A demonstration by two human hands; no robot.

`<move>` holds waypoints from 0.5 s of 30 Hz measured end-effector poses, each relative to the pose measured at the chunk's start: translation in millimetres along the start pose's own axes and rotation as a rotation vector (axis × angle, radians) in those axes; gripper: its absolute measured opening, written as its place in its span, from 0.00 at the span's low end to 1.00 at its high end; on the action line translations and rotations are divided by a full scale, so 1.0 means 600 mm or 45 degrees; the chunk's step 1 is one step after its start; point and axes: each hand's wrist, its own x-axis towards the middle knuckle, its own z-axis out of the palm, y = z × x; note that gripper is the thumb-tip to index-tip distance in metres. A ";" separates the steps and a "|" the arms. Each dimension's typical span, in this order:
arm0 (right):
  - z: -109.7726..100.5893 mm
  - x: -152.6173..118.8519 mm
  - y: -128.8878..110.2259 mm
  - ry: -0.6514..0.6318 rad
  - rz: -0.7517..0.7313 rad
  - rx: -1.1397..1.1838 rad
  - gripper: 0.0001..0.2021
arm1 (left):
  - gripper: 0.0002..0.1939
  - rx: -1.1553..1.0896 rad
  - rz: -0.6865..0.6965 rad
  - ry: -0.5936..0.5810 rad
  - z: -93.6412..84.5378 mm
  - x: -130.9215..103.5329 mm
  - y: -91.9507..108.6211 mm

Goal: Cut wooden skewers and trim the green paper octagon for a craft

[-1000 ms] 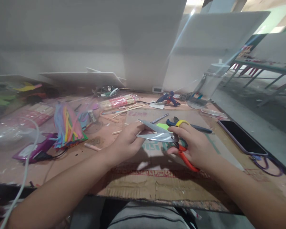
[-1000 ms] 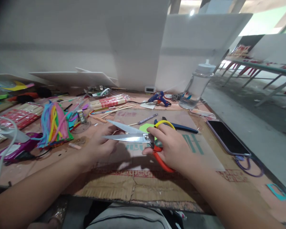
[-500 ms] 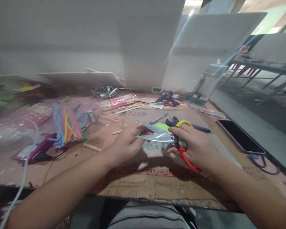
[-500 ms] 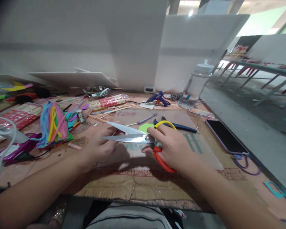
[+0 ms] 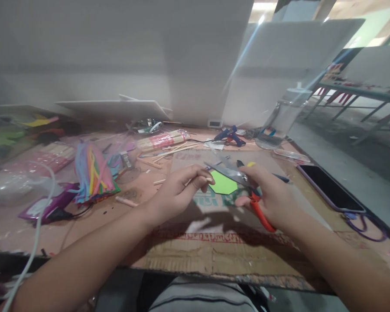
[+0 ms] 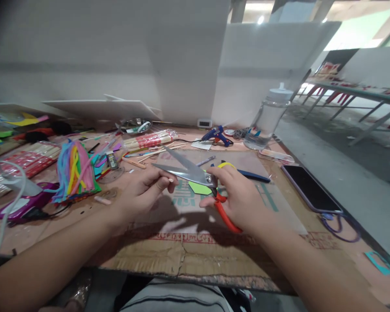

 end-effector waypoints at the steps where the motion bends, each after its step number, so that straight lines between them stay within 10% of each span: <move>1: -0.001 0.001 0.001 -0.004 -0.019 -0.016 0.28 | 0.13 0.009 -0.014 0.011 -0.001 0.000 0.000; 15: 0.008 -0.003 -0.004 -0.088 -0.127 -0.111 0.27 | 0.10 0.218 0.071 0.053 -0.003 -0.001 -0.007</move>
